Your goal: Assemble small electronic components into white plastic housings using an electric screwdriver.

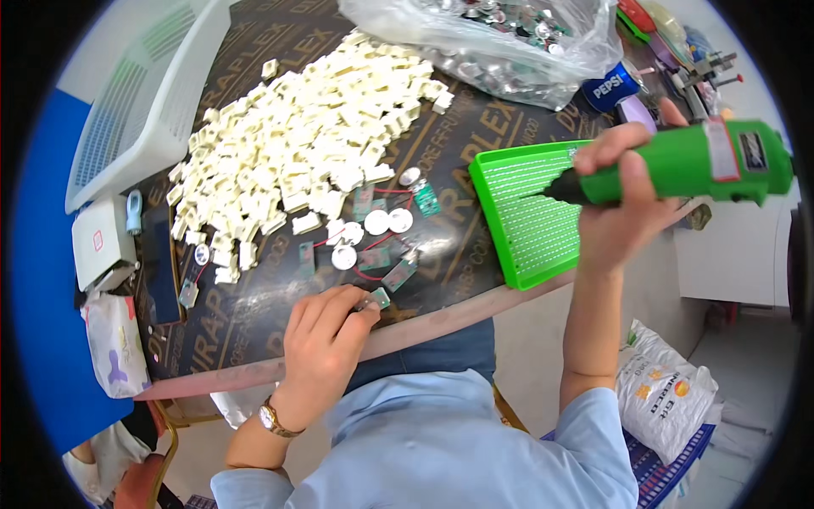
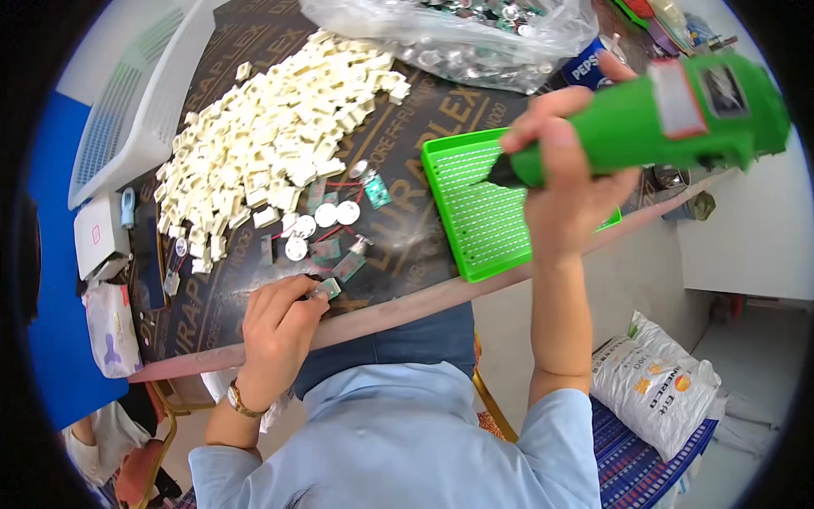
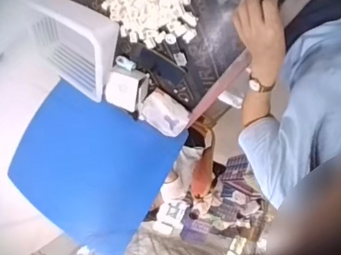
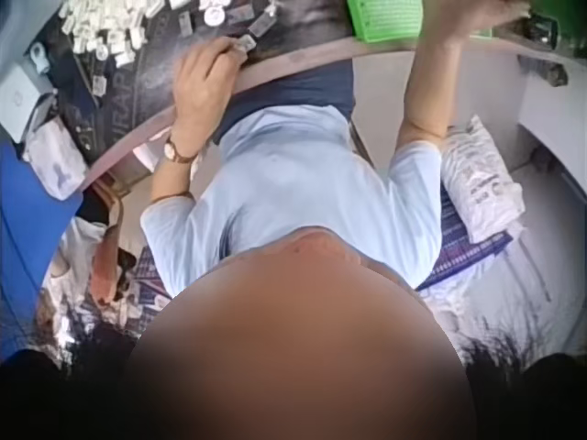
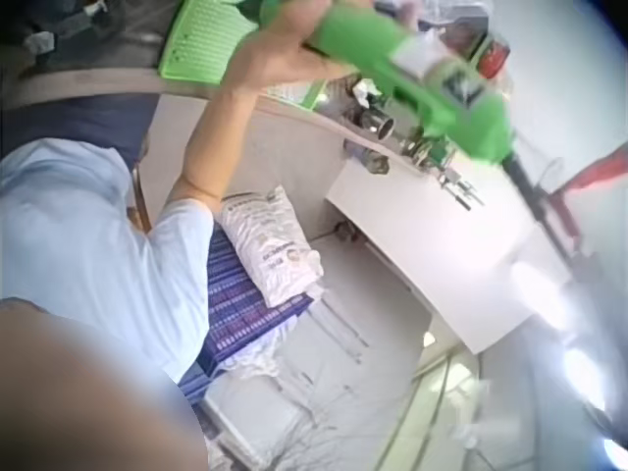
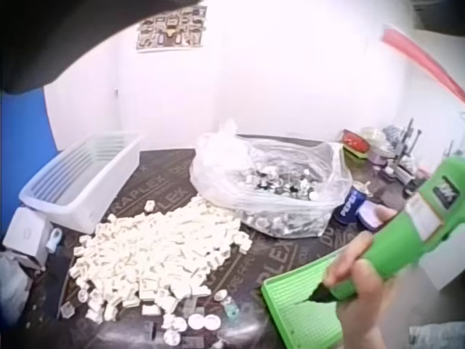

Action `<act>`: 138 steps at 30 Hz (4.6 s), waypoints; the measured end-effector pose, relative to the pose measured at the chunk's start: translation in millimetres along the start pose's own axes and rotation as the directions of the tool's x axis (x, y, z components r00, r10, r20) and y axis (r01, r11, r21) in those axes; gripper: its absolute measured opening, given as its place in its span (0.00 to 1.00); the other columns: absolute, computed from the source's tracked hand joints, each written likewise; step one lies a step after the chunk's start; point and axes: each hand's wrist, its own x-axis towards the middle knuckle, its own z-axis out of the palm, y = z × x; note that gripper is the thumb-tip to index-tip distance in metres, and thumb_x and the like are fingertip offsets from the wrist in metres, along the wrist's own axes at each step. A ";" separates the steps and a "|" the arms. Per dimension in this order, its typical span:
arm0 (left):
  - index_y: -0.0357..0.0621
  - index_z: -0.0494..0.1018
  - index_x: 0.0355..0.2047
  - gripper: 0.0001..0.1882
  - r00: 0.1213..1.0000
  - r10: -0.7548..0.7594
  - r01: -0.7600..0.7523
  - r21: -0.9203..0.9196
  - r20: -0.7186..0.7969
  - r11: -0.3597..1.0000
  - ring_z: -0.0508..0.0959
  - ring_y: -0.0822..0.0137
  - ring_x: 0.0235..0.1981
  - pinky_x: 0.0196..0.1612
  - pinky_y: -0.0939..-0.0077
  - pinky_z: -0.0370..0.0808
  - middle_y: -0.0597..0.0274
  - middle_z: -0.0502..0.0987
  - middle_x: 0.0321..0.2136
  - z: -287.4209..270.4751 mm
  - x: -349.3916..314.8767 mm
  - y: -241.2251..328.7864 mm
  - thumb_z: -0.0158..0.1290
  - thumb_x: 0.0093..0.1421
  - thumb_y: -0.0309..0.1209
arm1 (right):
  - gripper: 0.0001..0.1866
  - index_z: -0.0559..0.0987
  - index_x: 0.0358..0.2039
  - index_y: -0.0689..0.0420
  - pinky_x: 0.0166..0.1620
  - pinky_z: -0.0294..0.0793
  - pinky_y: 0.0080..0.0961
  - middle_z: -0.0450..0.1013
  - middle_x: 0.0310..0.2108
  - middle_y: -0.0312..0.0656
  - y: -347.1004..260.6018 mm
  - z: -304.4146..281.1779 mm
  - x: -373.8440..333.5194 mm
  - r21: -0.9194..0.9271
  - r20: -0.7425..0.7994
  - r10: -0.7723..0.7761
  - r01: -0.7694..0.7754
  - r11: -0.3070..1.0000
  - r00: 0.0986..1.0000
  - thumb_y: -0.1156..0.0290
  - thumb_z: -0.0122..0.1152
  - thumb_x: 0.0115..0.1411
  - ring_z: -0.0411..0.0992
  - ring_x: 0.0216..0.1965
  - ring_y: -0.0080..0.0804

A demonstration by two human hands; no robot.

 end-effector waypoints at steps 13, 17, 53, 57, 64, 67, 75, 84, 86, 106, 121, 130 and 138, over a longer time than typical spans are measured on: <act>0.42 0.73 0.30 0.09 0.998 -0.052 0.051 0.044 0.022 0.998 0.78 0.57 0.38 0.39 0.65 0.72 0.58 0.78 0.38 10.5 21.0 8.1 0.64 0.51 0.22 | 0.23 0.68 0.54 0.66 0.27 0.70 0.18 0.70 0.26 0.34 32.0 22.7 8.1 -0.022 0.073 0.150 -0.149 0.989 0.986 0.81 0.60 0.57 0.68 0.23 0.18; 0.43 0.74 0.28 0.08 0.998 -0.061 0.061 0.035 0.016 0.998 0.78 0.57 0.38 0.39 0.65 0.71 0.58 0.78 0.38 10.8 21.5 7.1 0.64 0.51 0.22 | 0.21 0.66 0.55 0.71 0.22 0.69 0.18 0.70 0.23 0.36 35.5 20.9 7.4 -0.124 0.153 0.080 -0.061 0.990 0.985 0.83 0.55 0.60 0.69 0.18 0.20; 0.42 0.76 0.36 0.13 0.984 -0.095 0.092 -0.024 -0.154 0.995 0.75 0.59 0.48 0.49 0.61 0.69 0.60 0.76 0.41 13.4 -9.2 -3.4 0.56 0.48 0.27 | 0.56 0.50 0.68 0.59 0.21 0.67 0.21 0.64 0.22 0.33 -20.1 100.2 -52.2 0.332 0.534 0.035 -0.247 0.910 0.845 0.28 0.53 0.54 0.62 0.15 0.22; 0.42 0.75 0.32 0.10 0.980 -0.077 0.080 0.013 -0.186 0.997 0.75 0.61 0.44 0.49 0.62 0.69 0.62 0.75 0.35 16.3 -7.1 -3.0 0.56 0.46 0.27 | 0.56 0.51 0.68 0.59 0.21 0.68 0.21 0.64 0.22 0.33 -18.8 104.2 -53.9 0.298 0.570 0.037 -0.249 0.922 0.821 0.28 0.54 0.54 0.62 0.15 0.22; 0.44 0.77 0.34 0.09 0.981 -0.094 0.108 0.079 -0.169 0.991 0.77 0.62 0.46 0.51 0.58 0.70 0.63 0.78 0.41 17.8 -8.7 2.8 0.58 0.50 0.28 | 0.54 0.53 0.67 0.58 0.21 0.68 0.22 0.64 0.21 0.33 -10.8 100.1 -56.9 0.253 0.641 0.051 -0.274 0.928 0.765 0.29 0.55 0.55 0.62 0.15 0.23; 0.43 0.77 0.33 0.08 0.984 -0.093 0.104 0.066 -0.153 0.992 0.77 0.63 0.46 0.51 0.59 0.70 0.62 0.78 0.41 15.1 -7.9 3.3 0.58 0.51 0.27 | 0.53 0.53 0.67 0.58 0.21 0.68 0.22 0.65 0.21 0.33 -8.7 99.7 -54.0 0.263 0.667 0.026 -0.268 0.927 0.745 0.31 0.56 0.55 0.62 0.15 0.23; 0.38 0.75 0.32 0.08 0.987 -0.083 0.081 -0.024 -0.136 0.996 0.78 0.61 0.44 0.45 0.66 0.72 0.58 0.77 0.38 17.1 -8.2 1.1 0.57 0.51 0.25 | 0.49 0.55 0.65 0.57 0.21 0.68 0.21 0.65 0.21 0.33 -3.8 104.4 -52.6 0.297 0.697 -0.005 -0.282 0.912 0.717 0.34 0.58 0.57 0.63 0.15 0.23; 0.34 0.74 0.34 0.10 0.989 -0.119 0.112 -0.086 -0.091 0.990 0.78 0.56 0.42 0.44 0.64 0.73 0.52 0.75 0.38 15.5 -8.5 0.8 0.56 0.49 0.24 | 0.43 0.59 0.58 0.56 0.20 0.69 0.20 0.66 0.20 0.33 -7.7 115.6 -57.4 0.241 0.688 0.091 -0.344 0.908 0.720 0.37 0.63 0.56 0.65 0.15 0.22; 0.34 0.75 0.34 0.10 0.989 -0.130 0.123 -0.098 -0.070 0.988 0.77 0.54 0.44 0.45 0.63 0.72 0.51 0.75 0.41 15.1 -10.0 0.5 0.57 0.50 0.24 | 0.42 0.60 0.57 0.56 0.19 0.69 0.20 0.67 0.20 0.33 -7.5 116.4 -57.9 0.217 0.682 0.123 -0.361 0.907 0.721 0.38 0.63 0.56 0.65 0.15 0.22; 0.35 0.50 0.69 0.34 0.784 -0.513 0.232 -0.931 0.350 -0.281 0.72 0.57 0.61 0.64 0.64 0.66 0.48 0.77 0.53 -68.9 -43.0 0.5 0.51 0.65 0.21 | 0.41 0.59 0.57 0.55 0.21 0.74 0.23 0.71 0.21 0.37 -32.5 72.5 -48.8 0.457 0.416 -0.031 -0.180 0.871 0.909 0.45 0.70 0.55 0.69 0.17 0.27; 0.44 0.57 0.68 0.29 0.713 -0.420 -0.026 -0.577 0.562 -0.816 0.71 0.70 0.60 0.57 0.76 0.72 0.62 0.73 0.58 -38.6 -31.0 -23.8 0.47 0.68 0.19 | 0.42 0.59 0.60 0.62 0.22 0.62 0.20 0.64 0.21 0.34 -22.8 58.0 -66.2 0.225 0.336 0.014 -0.095 0.970 0.942 0.40 0.60 0.61 0.61 0.17 0.23; 0.42 0.61 0.65 0.27 0.729 -0.449 -0.026 -0.635 0.516 -0.772 0.74 0.69 0.56 0.55 0.74 0.75 0.63 0.79 0.48 -30.4 -35.2 -23.2 0.49 0.65 0.17 | 0.45 0.57 0.58 0.61 0.20 0.69 0.23 0.67 0.19 0.38 -25.9 59.3 -69.6 0.216 0.269 0.060 -0.120 0.969 0.961 0.38 0.61 0.58 0.64 0.14 0.28; 0.47 0.81 0.38 0.14 0.975 -0.067 0.041 -0.125 -0.210 0.991 0.75 0.64 0.44 0.42 0.70 0.67 0.62 0.77 0.40 -19.6 -22.7 1.3 0.64 0.48 0.27 | 0.44 0.57 0.59 0.59 0.21 0.70 0.26 0.71 0.21 0.40 -24.4 72.8 -71.8 0.331 0.327 0.072 -0.185 0.925 0.942 0.41 0.64 0.57 0.68 0.16 0.31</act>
